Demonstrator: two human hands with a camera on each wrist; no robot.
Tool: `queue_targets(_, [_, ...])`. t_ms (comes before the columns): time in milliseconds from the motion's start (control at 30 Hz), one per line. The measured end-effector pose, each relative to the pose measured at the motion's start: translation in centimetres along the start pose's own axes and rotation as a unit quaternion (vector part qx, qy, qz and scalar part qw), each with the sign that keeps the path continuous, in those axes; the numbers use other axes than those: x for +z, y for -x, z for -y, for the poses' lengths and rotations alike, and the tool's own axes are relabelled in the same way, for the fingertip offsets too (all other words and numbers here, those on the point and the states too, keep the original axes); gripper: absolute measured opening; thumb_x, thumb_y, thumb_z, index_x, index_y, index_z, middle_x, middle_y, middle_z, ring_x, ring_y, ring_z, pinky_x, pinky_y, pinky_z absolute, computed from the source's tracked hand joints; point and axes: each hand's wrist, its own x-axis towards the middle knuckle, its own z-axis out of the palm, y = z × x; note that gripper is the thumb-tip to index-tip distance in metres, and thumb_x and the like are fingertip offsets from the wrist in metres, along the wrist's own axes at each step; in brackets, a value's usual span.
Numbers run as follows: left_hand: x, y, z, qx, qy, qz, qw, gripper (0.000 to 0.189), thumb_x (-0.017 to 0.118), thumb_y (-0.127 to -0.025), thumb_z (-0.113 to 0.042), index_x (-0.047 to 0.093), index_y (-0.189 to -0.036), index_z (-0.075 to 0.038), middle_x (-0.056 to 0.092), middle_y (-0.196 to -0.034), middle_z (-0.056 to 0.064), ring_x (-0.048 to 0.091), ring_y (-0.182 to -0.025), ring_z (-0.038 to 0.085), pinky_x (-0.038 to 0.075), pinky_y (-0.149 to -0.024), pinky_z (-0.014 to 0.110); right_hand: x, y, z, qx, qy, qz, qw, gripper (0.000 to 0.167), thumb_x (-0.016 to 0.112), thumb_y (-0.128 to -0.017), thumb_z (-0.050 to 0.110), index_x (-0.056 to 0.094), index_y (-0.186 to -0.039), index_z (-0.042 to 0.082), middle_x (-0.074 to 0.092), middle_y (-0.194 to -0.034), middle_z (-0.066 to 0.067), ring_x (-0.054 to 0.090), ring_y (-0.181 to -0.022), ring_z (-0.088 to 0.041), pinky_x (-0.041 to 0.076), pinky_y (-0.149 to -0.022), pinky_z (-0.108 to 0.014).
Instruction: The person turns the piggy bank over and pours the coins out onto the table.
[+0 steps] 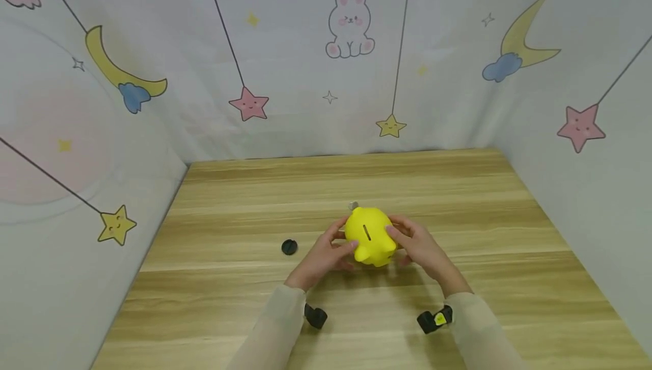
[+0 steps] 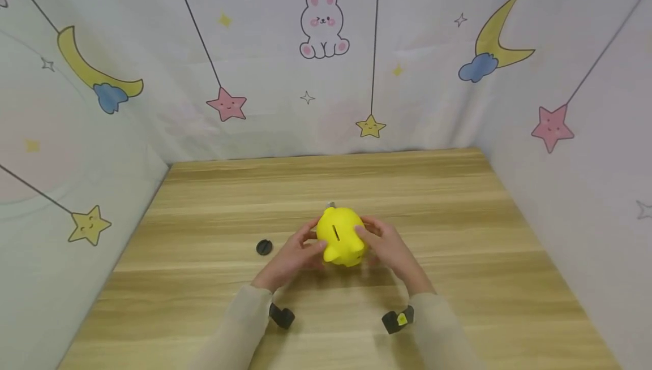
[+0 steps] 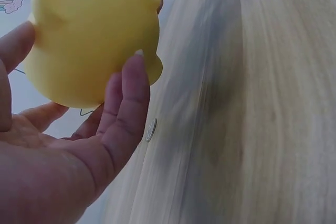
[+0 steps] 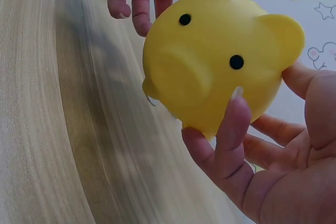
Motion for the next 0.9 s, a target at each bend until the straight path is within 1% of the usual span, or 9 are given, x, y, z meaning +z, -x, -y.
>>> queue_targets(133, [0.0,-0.1,-0.3,0.010,-0.013,-0.015,0.9998,0.068,0.066,-0.098,-0.031,0.032,-0.155,-0.017,0.048,-0.129,0.018,0.062,-0.100,0.026,0.055,-0.081,0.052,-0.1,0.0,-0.2,0.028,-0.038,-0.001,0.9989,0.067,0.050,-0.101,0.051,0.039,-0.150,0.006,0.052,-0.137,-0.022,0.063,-0.095,-0.030,0.057,-0.062,-0.043])
queue_targets(233, [0.1,-0.2,-0.4,0.018,-0.025,-0.031,0.9991,0.066,0.065,-0.098,-0.032,0.035,-0.154,-0.013,0.049,-0.126,0.017,0.061,-0.101,0.029,0.054,-0.083,0.054,-0.1,0.0,-0.2,0.044,-0.070,-0.001,0.9966,0.070,0.048,-0.101,0.056,0.040,-0.149,0.006,0.049,-0.138,-0.021,0.063,-0.095,-0.031,0.057,-0.059,-0.037])
queue_targets(333, [0.1,-0.2,-0.4,0.017,-0.038,-0.048,0.9980,0.063,0.064,-0.098,-0.035,0.039,-0.153,-0.015,0.050,-0.122,0.015,0.060,-0.101,0.031,0.052,-0.086,0.054,0.0,-0.1,-0.3,0.059,-0.106,0.010,0.9926,0.072,0.046,-0.100,0.059,0.039,-0.149,0.006,0.051,-0.134,-0.021,0.065,-0.093,-0.034,0.054,-0.054,-0.030])
queue_targets(433, [0.1,-0.3,-0.4,0.011,-0.054,-0.056,0.9969,0.061,0.060,-0.099,-0.043,0.041,-0.152,-0.018,0.051,-0.118,0.012,0.057,-0.101,0.032,0.051,-0.088,0.053,0.1,-0.2,-0.4,0.069,-0.125,0.027,0.9894,0.076,0.042,-0.099,0.062,0.037,-0.149,0.006,0.058,-0.119,-0.021,0.067,-0.090,-0.038,0.050,-0.050,-0.025])
queue_targets(500, [0.1,-0.4,-0.5,0.004,-0.060,-0.060,0.9964,0.060,0.054,-0.100,-0.049,0.044,-0.150,-0.017,0.053,-0.115,0.010,0.057,-0.099,0.030,0.050,-0.088,0.050,0.3,-0.3,-0.3,0.078,-0.129,0.032,0.9880,0.078,0.041,-0.098,0.065,0.040,-0.146,0.004,0.062,-0.107,-0.019,0.068,-0.083,-0.035,0.049,-0.048,-0.023])
queue_targets(600, [0.5,-0.3,-0.6,-0.020,-0.079,-0.070,0.9942,0.059,0.044,-0.101,-0.057,0.056,-0.133,-0.009,0.060,-0.100,0.010,0.059,-0.086,0.026,0.052,-0.079,0.042,0.8,-0.1,-0.3,0.111,-0.122,0.036,0.9856,0.080,0.037,-0.096,0.070,0.050,-0.128,-0.002,0.064,-0.086,-0.014,0.065,-0.064,-0.023,0.045,-0.044,-0.020])
queue_targets(667, [0.9,-0.2,-0.8,-0.045,-0.098,-0.080,0.9909,0.063,0.036,-0.101,-0.062,0.062,-0.112,-0.007,0.062,-0.085,0.009,0.059,-0.072,0.022,0.053,-0.068,0.037,1.2,-0.1,-0.3,0.138,-0.111,0.039,0.9833,0.080,0.034,-0.095,0.074,0.056,-0.110,-0.002,0.063,-0.072,-0.011,0.057,-0.052,-0.014,0.041,-0.041,-0.019])
queue_targets(767, [1.4,-0.3,-1.4,-0.090,-0.143,-0.106,0.9799,0.075,0.026,-0.099,-0.070,0.062,-0.084,-0.006,0.057,-0.064,0.008,0.051,-0.052,0.019,0.048,-0.050,0.031,1.7,-0.2,-0.1,0.165,-0.076,0.053,0.9819,0.082,0.026,-0.094,0.076,0.059,-0.089,0.001,0.058,-0.057,-0.006,0.046,-0.041,-0.008,0.035,-0.038,-0.017])
queue_targets(900, [1.6,-0.2,-1.9,-0.139,-0.185,-0.130,0.9642,0.089,0.020,-0.094,-0.078,0.062,-0.067,-0.005,0.055,-0.056,0.007,0.047,-0.042,0.016,0.046,-0.043,0.030,2.0,-0.3,0.1,0.183,-0.035,0.065,0.9803,0.088,0.020,-0.093,0.079,0.063,-0.077,0.003,0.055,-0.051,-0.003,0.041,-0.036,-0.007,0.031,-0.034,-0.017])
